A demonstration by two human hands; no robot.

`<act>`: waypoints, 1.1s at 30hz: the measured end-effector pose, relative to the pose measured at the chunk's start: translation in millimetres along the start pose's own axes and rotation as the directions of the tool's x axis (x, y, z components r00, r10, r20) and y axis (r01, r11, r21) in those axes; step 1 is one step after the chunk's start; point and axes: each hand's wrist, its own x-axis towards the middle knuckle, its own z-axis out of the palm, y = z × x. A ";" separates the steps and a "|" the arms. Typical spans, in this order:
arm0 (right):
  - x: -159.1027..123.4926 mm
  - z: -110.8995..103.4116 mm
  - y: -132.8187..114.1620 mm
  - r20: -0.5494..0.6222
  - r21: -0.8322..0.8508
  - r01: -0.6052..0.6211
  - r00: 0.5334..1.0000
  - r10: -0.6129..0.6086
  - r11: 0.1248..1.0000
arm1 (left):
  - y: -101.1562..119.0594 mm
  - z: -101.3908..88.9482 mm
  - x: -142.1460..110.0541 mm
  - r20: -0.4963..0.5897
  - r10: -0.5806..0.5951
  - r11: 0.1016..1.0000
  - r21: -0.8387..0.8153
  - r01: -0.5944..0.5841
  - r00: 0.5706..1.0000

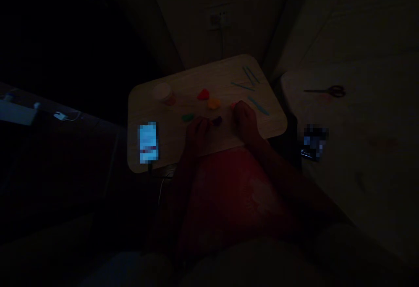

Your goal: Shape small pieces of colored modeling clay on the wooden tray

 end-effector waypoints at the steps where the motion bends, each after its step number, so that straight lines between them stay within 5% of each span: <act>1: -0.1 0.1 2.0 -0.010 0.022 -0.007 1.000 0.007 1.000 | -0.6 -0.1 0.1 0.000 0.004 1.000 0.001 -0.004 1.000; 16: -0.2 -1.7 5.6 0.079 -0.024 0.023 0.997 -0.021 0.999 | -4.8 -0.3 0.7 0.017 -0.003 1.000 -0.015 0.004 1.000; 26: 1.0 -1.3 2.9 0.036 -0.109 0.088 0.996 -0.084 0.990 | -1.0 -0.1 0.3 0.006 0.022 1.000 -0.015 -0.022 1.000; 33: -1.0 0.1 0.3 0.034 -0.053 0.017 0.999 -0.015 0.998 | -2.2 -0.9 0.0 0.010 0.007 1.000 0.002 -0.007 1.000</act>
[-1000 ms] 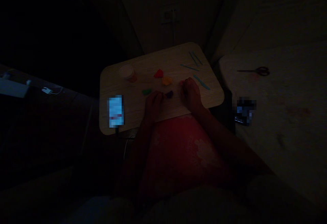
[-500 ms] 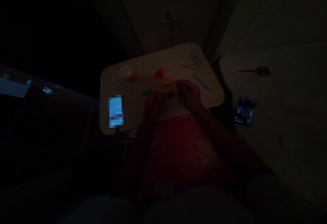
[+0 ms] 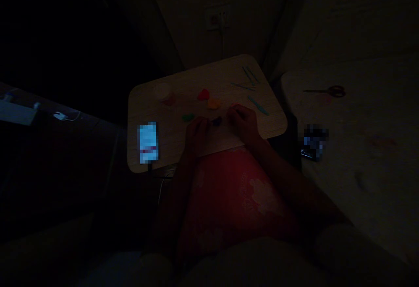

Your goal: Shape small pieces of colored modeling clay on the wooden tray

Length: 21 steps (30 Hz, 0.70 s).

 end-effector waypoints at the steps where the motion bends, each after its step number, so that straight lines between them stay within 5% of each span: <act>1: 0.0 -0.1 -0.2 -0.004 -0.003 -0.006 1.000 0.006 1.000 | 0.5 0.0 -0.2 0.000 0.000 1.000 -0.002 0.000 1.000; 21: 1.0 1.2 0.4 0.026 0.031 -0.057 0.998 0.056 0.998 | 2.1 0.8 0.0 -0.007 -0.015 1.000 0.001 0.015 1.000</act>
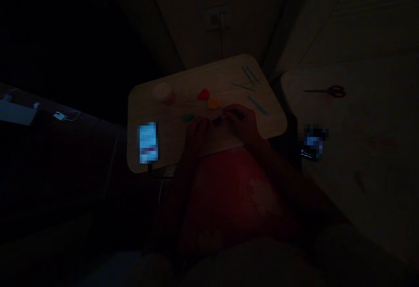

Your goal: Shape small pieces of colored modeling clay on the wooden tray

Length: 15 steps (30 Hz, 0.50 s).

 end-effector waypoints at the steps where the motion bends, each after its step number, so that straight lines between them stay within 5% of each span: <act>1: 0.1 0.6 -0.5 -0.006 -0.011 -0.001 1.000 0.000 1.000 | -0.2 0.1 0.0 0.002 0.000 1.000 0.001 0.000 1.000; 15: -1.4 -2.0 -0.5 -0.023 -0.073 0.016 1.000 -0.018 0.997 | 0.6 0.4 -0.5 -0.005 0.002 1.000 0.005 -0.002 1.000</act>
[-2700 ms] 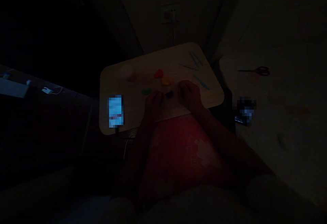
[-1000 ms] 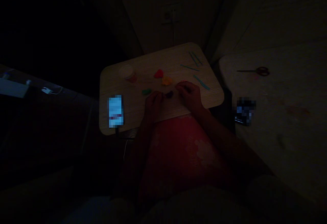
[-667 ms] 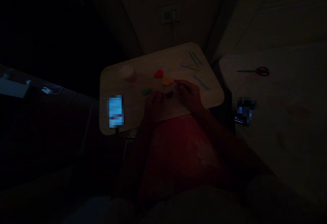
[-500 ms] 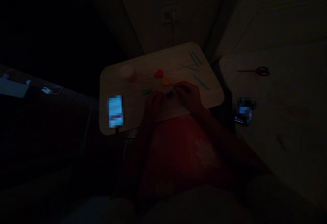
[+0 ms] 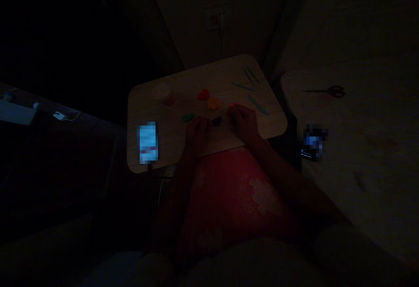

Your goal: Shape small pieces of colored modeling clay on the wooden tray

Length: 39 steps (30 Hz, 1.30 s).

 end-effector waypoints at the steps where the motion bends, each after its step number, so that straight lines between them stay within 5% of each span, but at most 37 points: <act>1: 0.0 -0.1 -0.4 0.006 0.004 0.002 1.000 -0.002 1.000 | -0.3 0.1 0.2 -0.002 0.000 1.000 -0.005 0.000 1.000; 39: 1.4 -1.0 4.9 0.024 0.046 0.025 0.999 -0.026 0.999 | -0.1 0.6 -0.2 0.003 -0.004 1.000 -0.026 0.004 1.000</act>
